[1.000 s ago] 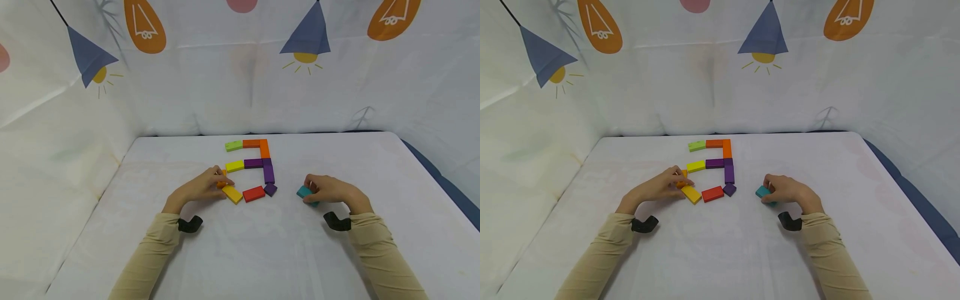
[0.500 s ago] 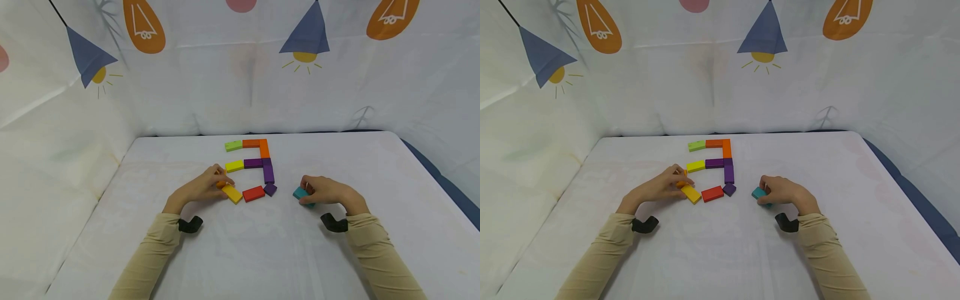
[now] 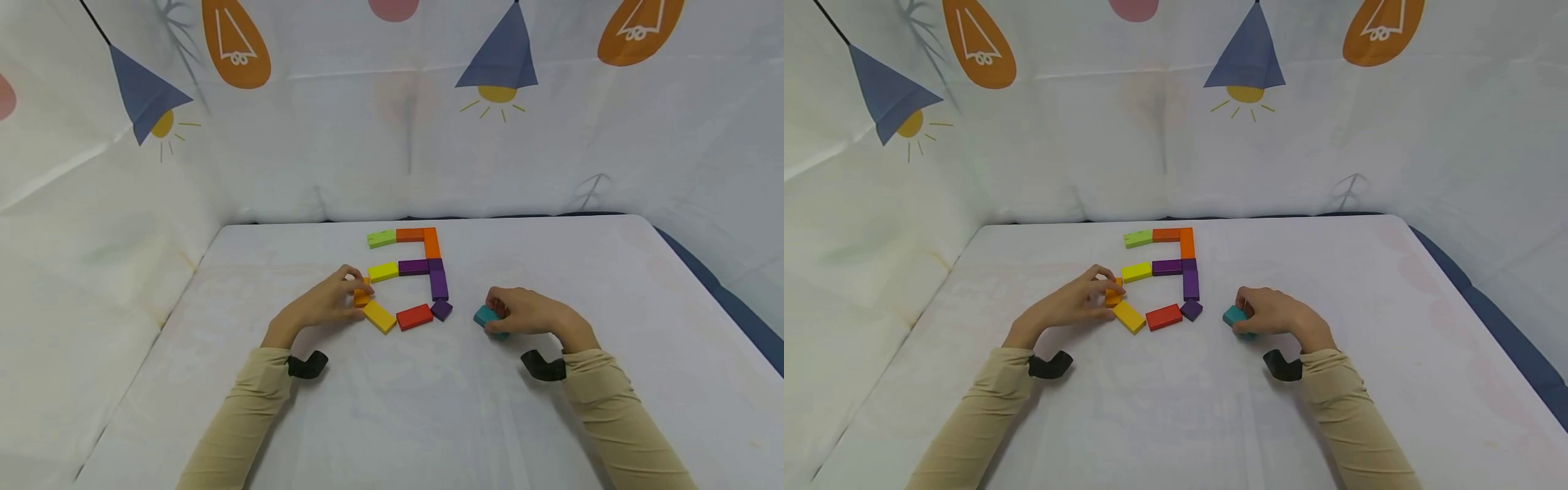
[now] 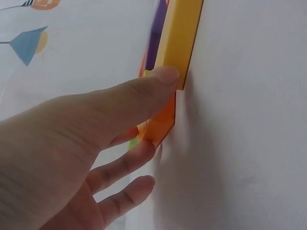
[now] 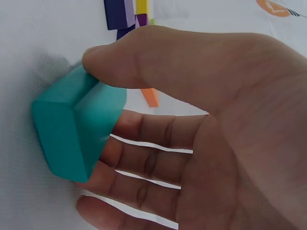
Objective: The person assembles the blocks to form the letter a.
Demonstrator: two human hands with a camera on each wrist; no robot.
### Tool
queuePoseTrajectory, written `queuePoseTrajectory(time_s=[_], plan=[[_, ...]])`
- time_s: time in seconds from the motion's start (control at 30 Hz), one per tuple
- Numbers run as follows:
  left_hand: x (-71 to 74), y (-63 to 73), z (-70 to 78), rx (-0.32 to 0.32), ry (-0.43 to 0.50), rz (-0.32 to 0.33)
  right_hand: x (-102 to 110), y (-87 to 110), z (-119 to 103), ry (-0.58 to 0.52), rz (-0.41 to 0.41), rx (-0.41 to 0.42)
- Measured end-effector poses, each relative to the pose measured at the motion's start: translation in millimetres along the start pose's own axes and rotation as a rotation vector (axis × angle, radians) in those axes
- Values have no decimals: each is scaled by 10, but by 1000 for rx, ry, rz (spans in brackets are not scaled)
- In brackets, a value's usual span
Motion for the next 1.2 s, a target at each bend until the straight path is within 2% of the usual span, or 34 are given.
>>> queuePoseTrajectory(time_s=[0.6, 1.2], plan=[[-28, -23, 12, 22, 6, 5, -65, -77, 13, 36, 40, -25], [-24, -5, 6, 31, 15, -6, -164, -165, -92, 42, 55, 5]])
Point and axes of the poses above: each hand's wrist, its own y-axis away from the middle knuckle, its own x-axis out of the back of the hand, z = x × y, the point moved 6 cm from there along -y, towards the middle knuckle, and after that the axes turned 7 degrees about -y, right-handed, at the moved point
